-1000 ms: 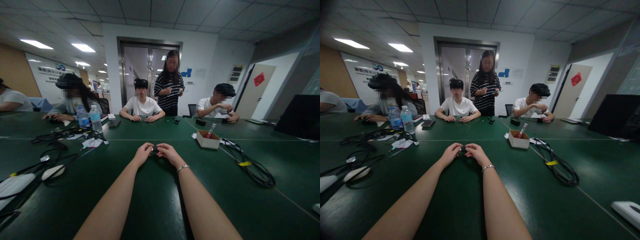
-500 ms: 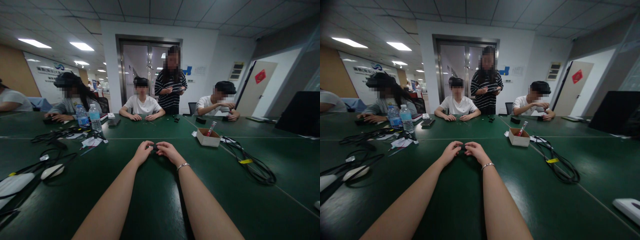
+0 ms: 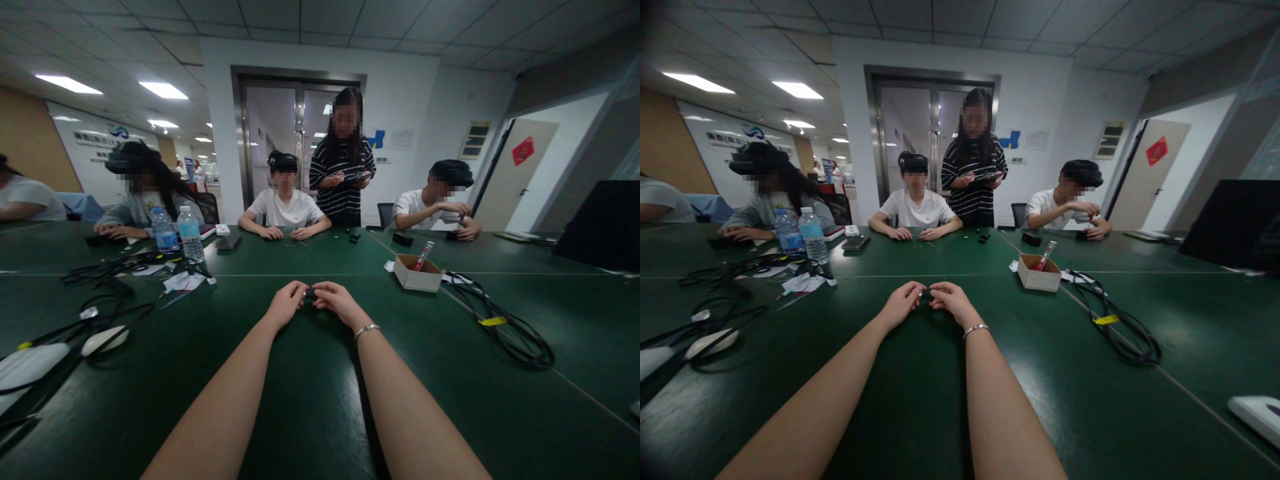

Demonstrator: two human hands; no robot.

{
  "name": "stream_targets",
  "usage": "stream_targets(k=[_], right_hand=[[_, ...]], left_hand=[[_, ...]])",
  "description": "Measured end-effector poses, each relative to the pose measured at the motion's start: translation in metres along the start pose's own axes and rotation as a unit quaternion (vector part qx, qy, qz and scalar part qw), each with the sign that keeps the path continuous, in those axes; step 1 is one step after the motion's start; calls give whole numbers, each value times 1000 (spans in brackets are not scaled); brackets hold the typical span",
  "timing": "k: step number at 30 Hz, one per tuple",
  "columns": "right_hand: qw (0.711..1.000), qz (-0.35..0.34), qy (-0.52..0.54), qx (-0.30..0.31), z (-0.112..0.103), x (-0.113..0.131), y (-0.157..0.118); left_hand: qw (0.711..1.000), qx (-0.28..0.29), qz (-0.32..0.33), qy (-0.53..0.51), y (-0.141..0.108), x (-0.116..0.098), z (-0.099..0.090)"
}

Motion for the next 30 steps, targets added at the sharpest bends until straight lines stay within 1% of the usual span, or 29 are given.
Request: stream_targets(k=[3,6,9,17,19,25,30], right_hand=[[1000,2,0,2,0,0,1],[1000,2,-1,8,1,0,1],[1000,4,-2,6,0,0,1],[1000,1,0,6,0,0,1],[1000,2,1,6,0,0,1],[1000,1,4,5,-1,-2,2],[1000,-1,6,10,-2,-3,3]], left_hand=[[1000,-9,-7,-5,1,1,-1],[1000,-27,1,-14,1,2,-4],[999,-33,1,-15,1,3,-6],[1000,-6,-14,-6,3,7,-2],[1000,-8,-20,-7,3,7,-2],[999,-14,-11,-26,2,2,-2],[1000,-13,-11,-23,3,6,-3]])
Point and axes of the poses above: each hand's wrist, its own y-axis towards the middle knuckle, its own z-axis out of the palm, x = y × z, the point moved 7 cm from there along y, towards the middle knuckle, and after that the axes turned 15 degrees about x, right-handed, at the moved point
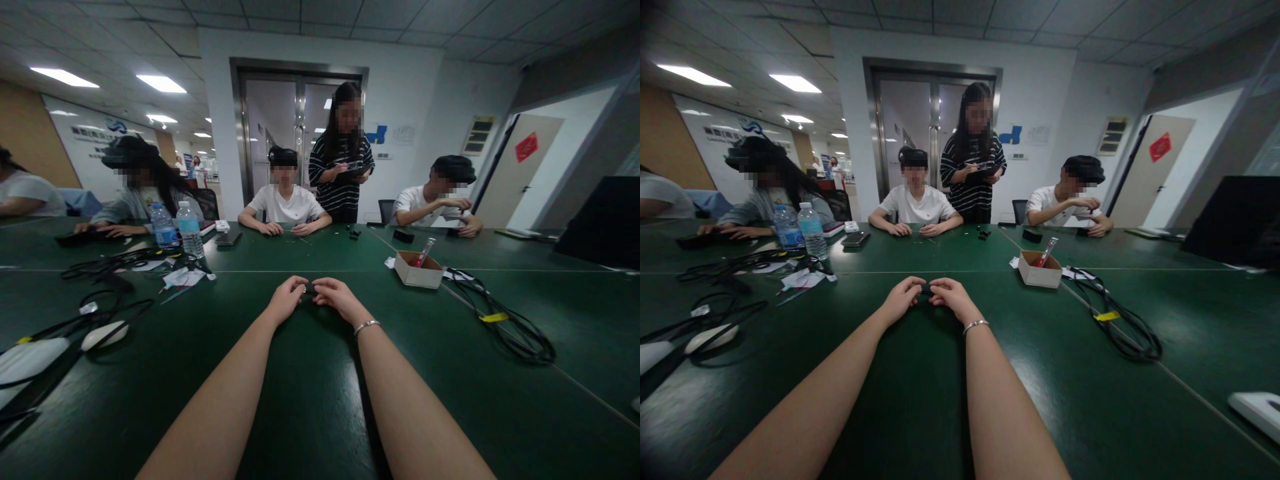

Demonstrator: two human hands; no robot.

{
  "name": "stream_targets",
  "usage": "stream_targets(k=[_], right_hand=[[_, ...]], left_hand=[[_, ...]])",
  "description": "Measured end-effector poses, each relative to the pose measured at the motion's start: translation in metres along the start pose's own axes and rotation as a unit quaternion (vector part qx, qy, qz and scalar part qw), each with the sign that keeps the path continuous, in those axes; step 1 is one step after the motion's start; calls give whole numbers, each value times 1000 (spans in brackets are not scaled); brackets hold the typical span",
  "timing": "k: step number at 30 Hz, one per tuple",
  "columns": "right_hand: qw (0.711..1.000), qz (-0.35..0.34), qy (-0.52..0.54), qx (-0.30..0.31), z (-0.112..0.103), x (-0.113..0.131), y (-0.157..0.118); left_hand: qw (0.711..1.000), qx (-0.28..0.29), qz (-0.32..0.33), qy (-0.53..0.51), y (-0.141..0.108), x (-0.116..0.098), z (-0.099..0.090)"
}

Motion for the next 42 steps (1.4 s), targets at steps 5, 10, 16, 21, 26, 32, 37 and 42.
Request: stream_targets(k=[5,10,16,21,26,32,37,42], right_hand=[[1000,1,-2,-3,0,1,-1],[1000,4,-4,-6,0,2,-1],[1000,2,-7,-3,0,1,0],[1000,6,-8,-3,0,0,0],[1000,3,-2,-6,-1,-1,2],[1000,6,-4,-3,-1,-1,2],[1000,6,-3,-5,1,1,0],[1000,7,-1,-7,2,3,-1]], left_hand=[[1000,15,0,15,0,1,2],[1000,4,-8,6,1,0,1],[1000,-14,3,13,-1,-4,-3],[1000,-6,-5,3,-2,-4,-1],[1000,-1,3,0,1,-1,0],[1000,5,10,12,0,0,0],[1000,15,10,7,-1,-4,1],[999,28,15,-10,0,-6,4]])
Point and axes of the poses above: each hand's wrist, its own y-axis towards the middle knuckle, its own z-axis out of the palm, x = y × z, the point moved 7 cm from there along y, towards the middle knuckle, and after that the axes turned 15 degrees about x, right-handed, at the moved point
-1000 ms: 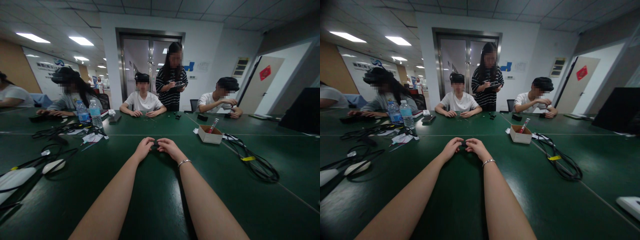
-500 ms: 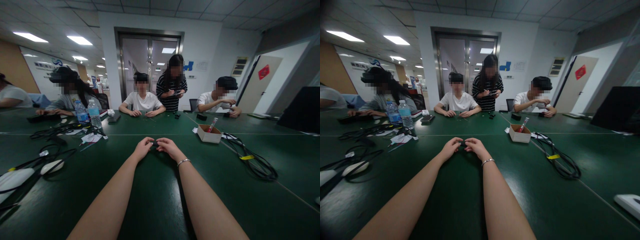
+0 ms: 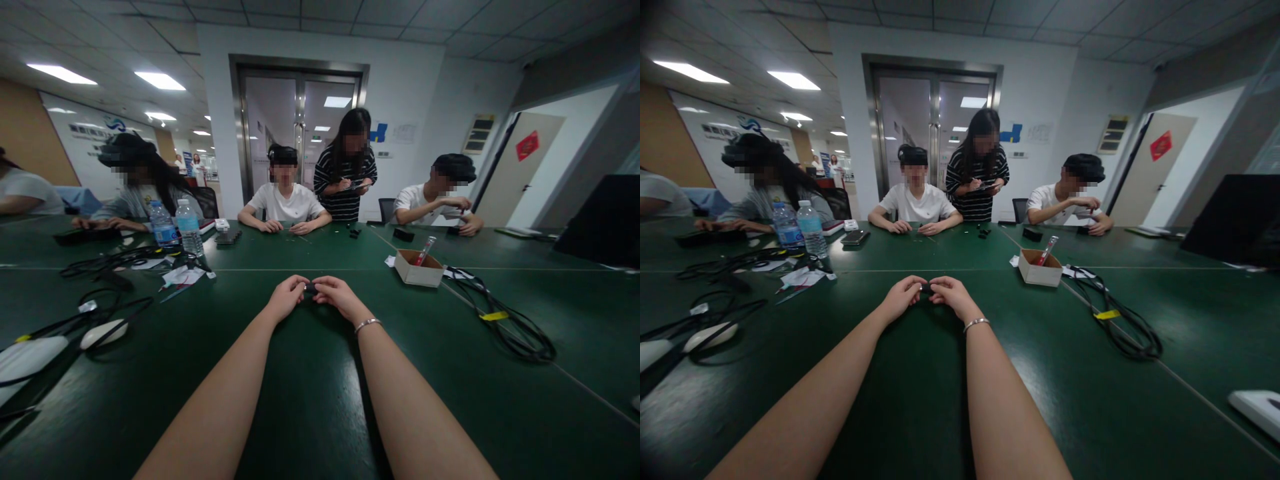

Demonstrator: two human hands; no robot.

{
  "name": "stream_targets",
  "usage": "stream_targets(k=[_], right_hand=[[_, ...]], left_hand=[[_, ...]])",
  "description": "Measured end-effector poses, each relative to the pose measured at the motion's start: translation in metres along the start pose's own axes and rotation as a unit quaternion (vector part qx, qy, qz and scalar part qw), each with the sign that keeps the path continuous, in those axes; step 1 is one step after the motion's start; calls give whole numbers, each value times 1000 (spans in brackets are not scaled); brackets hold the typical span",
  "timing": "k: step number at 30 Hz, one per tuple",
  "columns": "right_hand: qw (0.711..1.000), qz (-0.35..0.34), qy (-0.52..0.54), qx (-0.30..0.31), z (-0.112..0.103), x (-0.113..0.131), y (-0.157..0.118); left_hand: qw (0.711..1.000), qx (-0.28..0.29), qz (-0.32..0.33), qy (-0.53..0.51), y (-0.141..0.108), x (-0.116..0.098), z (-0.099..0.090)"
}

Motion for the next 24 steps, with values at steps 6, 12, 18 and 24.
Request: stream_targets(k=[6,12,18,24], right_hand=[[1000,6,-5,-5,1,2,-2],[1000,-3,-5,1,0,2,-2],[1000,-5,-3,1,-2,-1,0],[1000,-11,1,10,-3,-1,-1]], left_hand=[[1000,2,-10,14,1,4,-1],[999,-9,-24,26,3,9,-1],[999,-14,-29,40,4,10,-2],[998,-13,-40,45,4,14,-3]])
Point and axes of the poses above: each hand's wrist, its own y-axis towards the middle knuckle, its own z-axis out of the palm, x = y × z, the point moved 7 cm from there along y, towards the middle knuckle, and after that the axes turned 15 degrees about x, right-handed, at the moved point
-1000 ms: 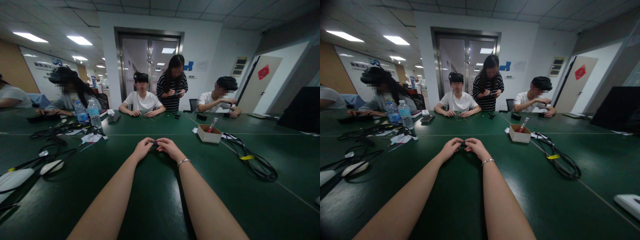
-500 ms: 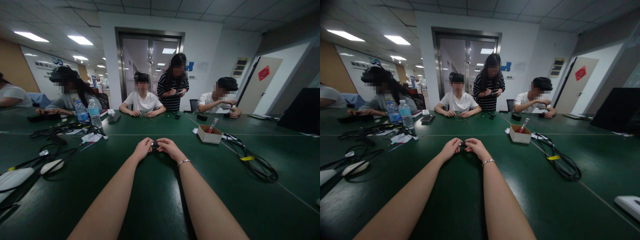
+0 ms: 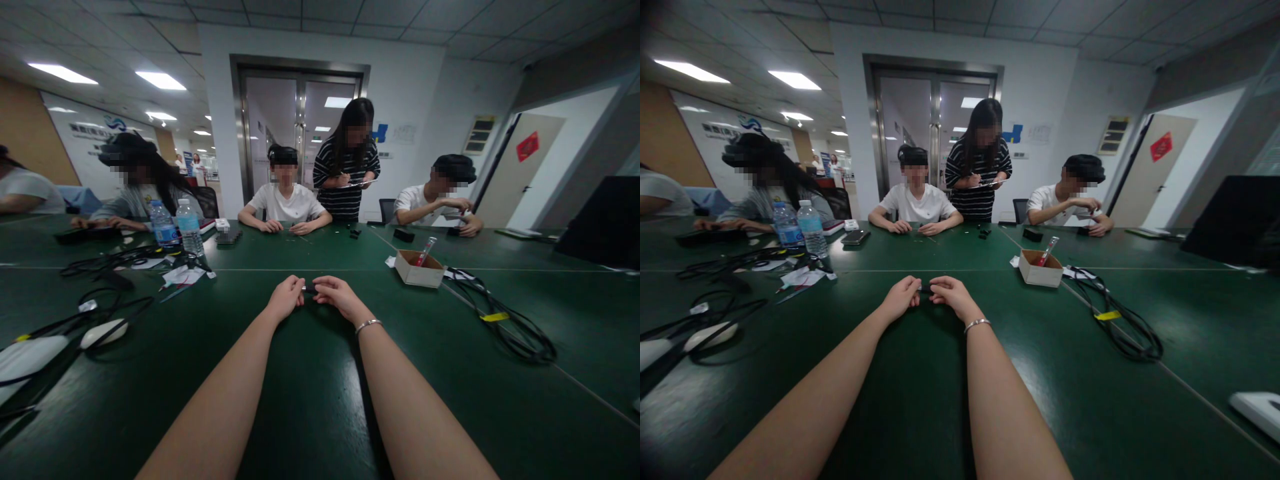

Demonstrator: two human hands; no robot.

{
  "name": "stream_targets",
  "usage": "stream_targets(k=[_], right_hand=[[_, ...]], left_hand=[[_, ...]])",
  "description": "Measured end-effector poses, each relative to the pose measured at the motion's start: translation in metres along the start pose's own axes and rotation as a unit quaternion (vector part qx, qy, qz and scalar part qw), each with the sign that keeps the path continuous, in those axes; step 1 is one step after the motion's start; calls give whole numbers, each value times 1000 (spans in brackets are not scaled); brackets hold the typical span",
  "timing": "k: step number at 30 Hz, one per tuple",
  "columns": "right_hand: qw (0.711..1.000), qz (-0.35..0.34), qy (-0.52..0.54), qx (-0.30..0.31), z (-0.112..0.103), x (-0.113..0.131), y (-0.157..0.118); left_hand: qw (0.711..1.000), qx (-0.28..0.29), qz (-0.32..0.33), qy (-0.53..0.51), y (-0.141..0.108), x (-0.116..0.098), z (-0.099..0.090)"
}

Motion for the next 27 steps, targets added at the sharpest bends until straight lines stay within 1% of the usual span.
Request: stream_targets(k=[6,14,22,27], right_hand=[[1000,-7,0,18,1,0,0],[1000,-4,2,20,2,0,0],[1000,-5,15,-15,-2,-2,1],[1000,-6,15,-12,-2,-2,1]], left_hand=[[1000,2,-12,4,-3,-4,-1],[1000,-1,-8,-13,-3,-4,-1],[999,6,5,-51,-3,-6,2],[999,14,14,-26,-4,-7,2]])
Point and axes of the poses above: each hand's wrist, its own y-axis towards the middle knuckle, its own z-axis out of the palm, x = y × z, the point moved 7 cm from there along y, towards the middle knuckle, and after that the axes turned 15 degrees about x, right-handed, at the moved point
